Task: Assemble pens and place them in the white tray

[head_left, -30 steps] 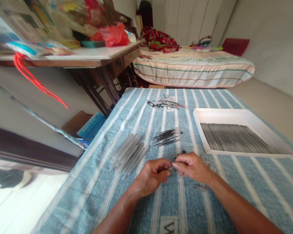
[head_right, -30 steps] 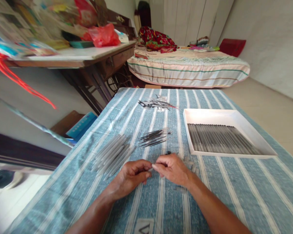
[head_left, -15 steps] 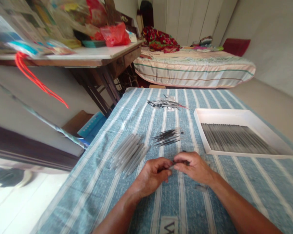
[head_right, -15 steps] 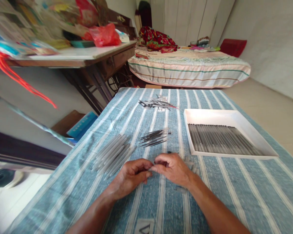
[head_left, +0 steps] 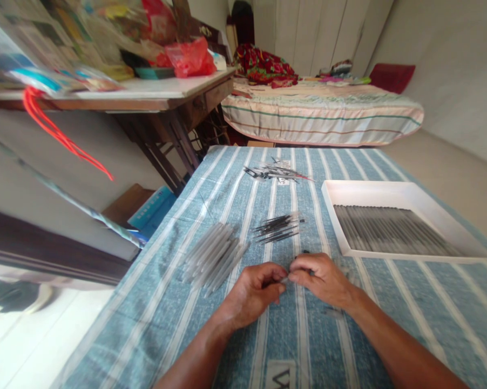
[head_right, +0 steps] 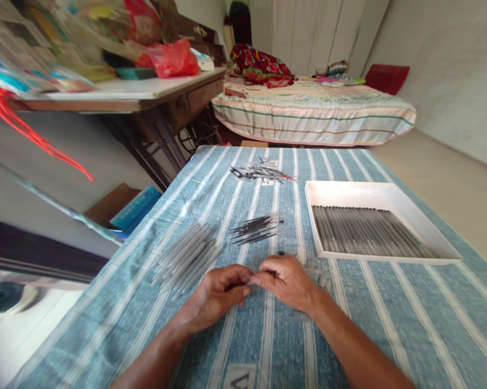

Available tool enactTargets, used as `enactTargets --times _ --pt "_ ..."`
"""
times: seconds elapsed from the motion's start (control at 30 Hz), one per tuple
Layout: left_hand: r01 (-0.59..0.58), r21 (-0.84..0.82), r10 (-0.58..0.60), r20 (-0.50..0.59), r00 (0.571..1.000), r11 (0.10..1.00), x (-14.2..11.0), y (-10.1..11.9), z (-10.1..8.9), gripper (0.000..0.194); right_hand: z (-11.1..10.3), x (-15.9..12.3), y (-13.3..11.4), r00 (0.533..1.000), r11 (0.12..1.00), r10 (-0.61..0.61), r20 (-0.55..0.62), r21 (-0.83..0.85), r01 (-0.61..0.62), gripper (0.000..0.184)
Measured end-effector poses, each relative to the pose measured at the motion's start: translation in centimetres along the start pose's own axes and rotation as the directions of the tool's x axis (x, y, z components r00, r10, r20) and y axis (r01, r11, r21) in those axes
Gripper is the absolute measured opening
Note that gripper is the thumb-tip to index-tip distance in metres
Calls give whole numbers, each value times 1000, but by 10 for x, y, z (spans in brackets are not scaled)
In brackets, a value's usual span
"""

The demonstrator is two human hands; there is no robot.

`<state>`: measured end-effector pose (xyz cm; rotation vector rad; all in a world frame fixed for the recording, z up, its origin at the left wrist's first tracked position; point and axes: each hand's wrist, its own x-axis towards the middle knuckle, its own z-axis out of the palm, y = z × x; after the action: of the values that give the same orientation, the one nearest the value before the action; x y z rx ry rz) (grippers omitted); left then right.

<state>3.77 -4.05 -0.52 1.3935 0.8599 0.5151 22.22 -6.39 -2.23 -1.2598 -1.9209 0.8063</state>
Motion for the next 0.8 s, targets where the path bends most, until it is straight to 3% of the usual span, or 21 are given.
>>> enactTargets --times 0.07,0.2,0.3,0.43,0.57,0.8 --pt "6 2 -6 10 1000 1000 0 0 0 8 0 0 0 1000 1000 -4 10 6 3 24" --pt "8 1 -8 -2 1000 1000 0 1 1 6 0 0 -1 1000 999 8 16 -32 -8 35" --pt "4 0 -4 14 1000 1000 -1 1 1 8 -1 -1 -2 1000 1000 4 17 -2 -3 25" --pt "8 10 -9 10 1000 1000 -2 0 1 6 -3 -1 -3 1000 1000 -15 28 2 15 32" --pt "-2 33 2 19 1000 999 -2 -2 0 7 -3 0 -4 999 1000 -22 40 22 21 24" --pt "-152 366 169 -12 986 918 -2 -4 -2 8 3 1 -2 999 999 40 9 1 -40 39"
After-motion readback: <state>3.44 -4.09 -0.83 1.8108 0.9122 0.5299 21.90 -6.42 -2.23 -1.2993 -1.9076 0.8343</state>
